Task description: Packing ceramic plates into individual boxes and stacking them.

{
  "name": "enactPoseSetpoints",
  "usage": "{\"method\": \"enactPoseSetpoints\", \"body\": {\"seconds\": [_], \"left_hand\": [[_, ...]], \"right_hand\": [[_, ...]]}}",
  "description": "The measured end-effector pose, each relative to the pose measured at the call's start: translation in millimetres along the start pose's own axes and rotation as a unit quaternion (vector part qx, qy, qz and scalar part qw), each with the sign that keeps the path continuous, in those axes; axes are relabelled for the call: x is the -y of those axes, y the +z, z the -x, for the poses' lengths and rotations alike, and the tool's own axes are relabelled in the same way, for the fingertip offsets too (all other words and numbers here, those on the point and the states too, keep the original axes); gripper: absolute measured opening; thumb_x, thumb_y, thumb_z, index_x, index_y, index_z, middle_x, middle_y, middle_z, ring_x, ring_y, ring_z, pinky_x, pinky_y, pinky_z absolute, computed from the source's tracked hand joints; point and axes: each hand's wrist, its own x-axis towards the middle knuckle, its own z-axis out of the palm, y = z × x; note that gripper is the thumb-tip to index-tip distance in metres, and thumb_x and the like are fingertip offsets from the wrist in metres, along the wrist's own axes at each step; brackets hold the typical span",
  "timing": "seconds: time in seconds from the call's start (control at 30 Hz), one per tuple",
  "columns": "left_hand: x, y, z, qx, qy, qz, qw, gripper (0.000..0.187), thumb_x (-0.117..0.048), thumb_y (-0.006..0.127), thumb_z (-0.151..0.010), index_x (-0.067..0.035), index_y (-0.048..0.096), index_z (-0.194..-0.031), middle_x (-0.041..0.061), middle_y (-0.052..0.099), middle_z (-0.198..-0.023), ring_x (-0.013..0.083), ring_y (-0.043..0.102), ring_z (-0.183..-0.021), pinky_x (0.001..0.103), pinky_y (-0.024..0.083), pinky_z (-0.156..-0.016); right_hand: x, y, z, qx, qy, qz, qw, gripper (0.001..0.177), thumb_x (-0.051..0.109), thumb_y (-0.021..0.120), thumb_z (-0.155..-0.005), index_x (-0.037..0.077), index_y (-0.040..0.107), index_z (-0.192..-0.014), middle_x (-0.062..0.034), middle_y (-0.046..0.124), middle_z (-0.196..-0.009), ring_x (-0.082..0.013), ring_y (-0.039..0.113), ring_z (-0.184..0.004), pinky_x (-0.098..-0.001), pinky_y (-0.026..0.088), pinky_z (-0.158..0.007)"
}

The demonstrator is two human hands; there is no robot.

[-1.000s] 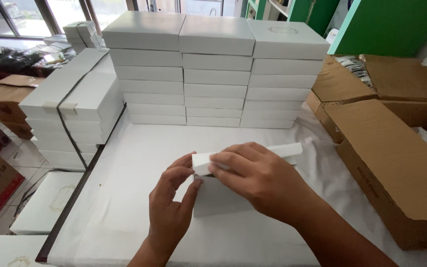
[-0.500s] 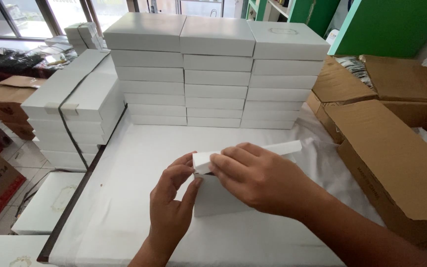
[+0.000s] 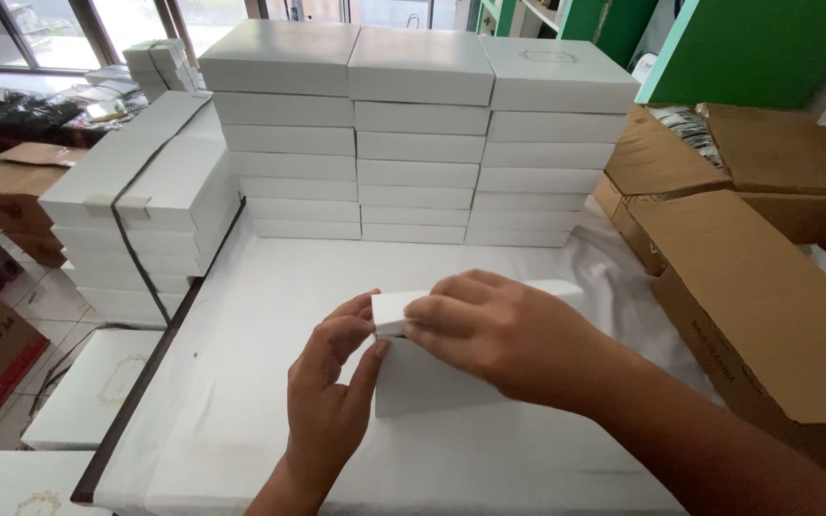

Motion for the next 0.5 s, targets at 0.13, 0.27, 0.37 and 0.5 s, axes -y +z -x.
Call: {"method": "enactPoseSetpoints", "body": {"seconds": [0.13, 0.27, 0.37, 0.5], "left_hand": [[-1.7, 1.1, 0.6, -0.005, -0.003, 0.001, 1.000, 0.010, -0.005, 0.061, -0.097, -0.003, 0.059, -0.107, 0.025, 0.067, -0.133, 0.0311, 0.066, -0.129, 0.040, 0.058, -0.110], [1.0, 0.5, 0.1, 0.002, 0.009, 0.011, 1.000, 0.011, -0.006, 0.061, -0.098, -0.002, 0.058, -0.108, 0.027, 0.065, -0.135, 0.0312, 0.066, -0.128, 0.039, 0.058, -0.110], [-5.2, 0.3, -1.1, 0.001, -0.003, 0.021, 1.000, 0.010, -0.005, 0.061, -0.097, -0.003, 0.059, -0.107, 0.024, 0.067, -0.134, 0.0305, 0.067, -0.127, 0.038, 0.059, -0.108], [3.6, -3.1, 1.7, 0.006, -0.019, 0.012, 1.000, 0.017, -0.007, 0.063, -0.096, -0.001, 0.061, -0.112, 0.026, 0.066, -0.135, 0.0322, 0.064, -0.133, 0.039, 0.058, -0.110]], "right_hand": [[-0.5, 9.8, -2.7, -0.015, 0.071, -0.077, 0.994, 0.013, -0.001, 0.059, -0.101, 0.004, 0.069, -0.108, -0.0090, 0.068, -0.108, -0.0285, 0.063, -0.089, -0.0416, 0.052, -0.073], [-1.6, 24.2, -10.8, -0.052, 0.141, -0.089, 0.985, 0.016, 0.018, 0.067, -0.101, 0.011, 0.061, -0.088, -0.0025, 0.063, -0.091, -0.0245, 0.058, -0.078, -0.0386, 0.046, -0.069], [-1.8, 32.0, -17.1, -0.031, 0.188, -0.101, 0.976, 0.014, 0.026, 0.073, -0.097, 0.015, 0.064, -0.100, -0.0017, 0.060, -0.086, -0.0233, 0.056, -0.075, -0.0383, 0.046, -0.066], [-5.5, 32.8, -24.3, -0.010, 0.176, -0.102, 0.979, 0.010, 0.012, 0.071, -0.095, 0.014, 0.066, -0.087, -0.0036, 0.054, -0.081, -0.0217, 0.052, -0.067, -0.0361, 0.043, -0.059]]}}
